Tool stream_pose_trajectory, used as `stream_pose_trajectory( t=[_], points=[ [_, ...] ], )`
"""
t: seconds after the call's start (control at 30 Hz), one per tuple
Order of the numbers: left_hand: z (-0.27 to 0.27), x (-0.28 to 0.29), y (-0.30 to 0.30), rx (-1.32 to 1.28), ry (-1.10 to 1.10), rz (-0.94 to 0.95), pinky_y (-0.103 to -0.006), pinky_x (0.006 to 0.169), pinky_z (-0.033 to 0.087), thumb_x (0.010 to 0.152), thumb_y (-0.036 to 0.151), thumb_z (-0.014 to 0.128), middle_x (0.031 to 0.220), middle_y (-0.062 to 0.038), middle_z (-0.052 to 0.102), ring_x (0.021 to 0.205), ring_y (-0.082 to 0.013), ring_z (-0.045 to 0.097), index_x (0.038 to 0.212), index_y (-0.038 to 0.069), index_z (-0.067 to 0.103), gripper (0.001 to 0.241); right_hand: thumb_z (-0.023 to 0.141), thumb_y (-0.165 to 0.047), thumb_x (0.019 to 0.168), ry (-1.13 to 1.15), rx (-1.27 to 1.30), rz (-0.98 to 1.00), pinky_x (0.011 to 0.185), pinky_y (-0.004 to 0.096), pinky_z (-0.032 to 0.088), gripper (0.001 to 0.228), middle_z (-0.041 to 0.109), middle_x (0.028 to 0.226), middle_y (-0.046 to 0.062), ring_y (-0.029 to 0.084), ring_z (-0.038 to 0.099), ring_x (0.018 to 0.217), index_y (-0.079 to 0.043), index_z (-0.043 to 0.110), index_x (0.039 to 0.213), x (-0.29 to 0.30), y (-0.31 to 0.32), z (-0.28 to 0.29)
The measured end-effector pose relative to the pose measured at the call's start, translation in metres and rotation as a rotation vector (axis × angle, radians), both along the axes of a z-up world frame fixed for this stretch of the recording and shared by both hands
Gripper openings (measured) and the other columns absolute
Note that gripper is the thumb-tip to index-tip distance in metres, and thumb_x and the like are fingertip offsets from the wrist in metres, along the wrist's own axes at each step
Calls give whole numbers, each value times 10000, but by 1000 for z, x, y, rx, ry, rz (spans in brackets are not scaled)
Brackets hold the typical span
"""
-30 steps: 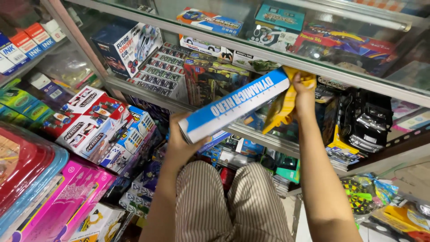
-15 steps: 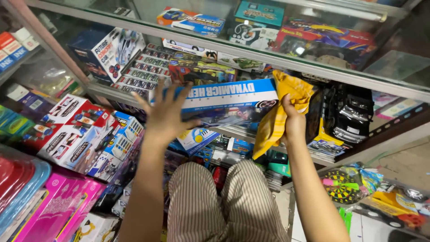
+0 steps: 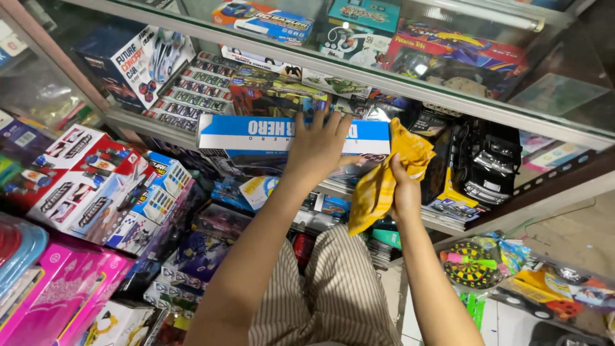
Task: Wiping dust off various toy boxes using a cloth in a retail setting
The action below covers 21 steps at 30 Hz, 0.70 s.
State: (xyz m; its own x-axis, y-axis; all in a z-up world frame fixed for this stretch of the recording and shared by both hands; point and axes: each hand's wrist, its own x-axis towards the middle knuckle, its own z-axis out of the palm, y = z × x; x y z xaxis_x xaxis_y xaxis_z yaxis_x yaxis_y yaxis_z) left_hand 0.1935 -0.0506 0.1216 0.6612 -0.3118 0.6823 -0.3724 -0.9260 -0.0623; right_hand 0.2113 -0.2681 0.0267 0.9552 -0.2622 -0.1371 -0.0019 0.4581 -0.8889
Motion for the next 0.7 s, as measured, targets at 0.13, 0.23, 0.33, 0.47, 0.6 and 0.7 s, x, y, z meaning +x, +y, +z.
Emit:
stream_pose_trajectory(
  t=[0.13, 0.23, 0.33, 0.47, 0.6, 0.7],
  points=[
    [20, -24, 16, -16, -17, -24, -657, 938, 388, 805, 621, 762, 1078, -127, 595, 1082, -364, 572, 1313, 59, 576, 780, 834, -301, 911, -14, -44, 21, 828, 429, 630, 470, 733, 1076, 88, 241, 757, 957, -65, 650, 1273, -6, 7, 9],
    [49, -40, 30, -103, 57, -36, -669, 971, 364, 844, 568, 767, 1185, -114, 589, 1112, -341, 548, 1444, 102, 455, 822, 853, -264, 904, -141, -162, -40, 845, 386, 617, 449, 717, 1051, 59, 170, 718, 923, -58, 651, 1248, -11, 14, 30],
    [67, -55, 47, -266, 71, -81, -610, 982, 330, 861, 710, 653, 1268, -107, 526, 1180, -332, 482, 1463, 102, 429, 884, 859, -270, 912, -252, -354, -170, 797, 265, 550, 335, 704, 968, 4, 88, 640, 844, -110, 710, 1166, -21, 15, 46],
    [60, -61, 64, -521, -61, -238, -477, 1037, 321, 818, 748, 689, 1289, -99, 521, 1172, -324, 501, 1463, 129, 434, 930, 806, -174, 977, -481, -251, -220, 965, 298, 557, 289, 682, 1079, -11, 100, 652, 979, -121, 642, 1209, -33, 17, 76],
    [29, -54, 70, -612, -167, -382, -471, 1087, 318, 725, 730, 750, 1296, -148, 531, 1186, -366, 505, 1444, 73, 462, 1015, 595, -155, 1067, -779, -776, -84, 1215, 578, 292, 344, 506, 1542, 146, 394, 466, 1421, -35, 593, 1390, -71, 31, 134],
    [10, -54, 63, -614, -187, -433, -504, 1096, 274, 693, 606, 858, 1302, -131, 512, 1193, -352, 453, 1444, 69, 461, 1005, 596, -67, 957, -875, -990, -55, 1259, 544, 197, 518, 503, 1555, 145, 378, 409, 1480, -81, 544, 1473, -90, 46, 145]
  ],
)
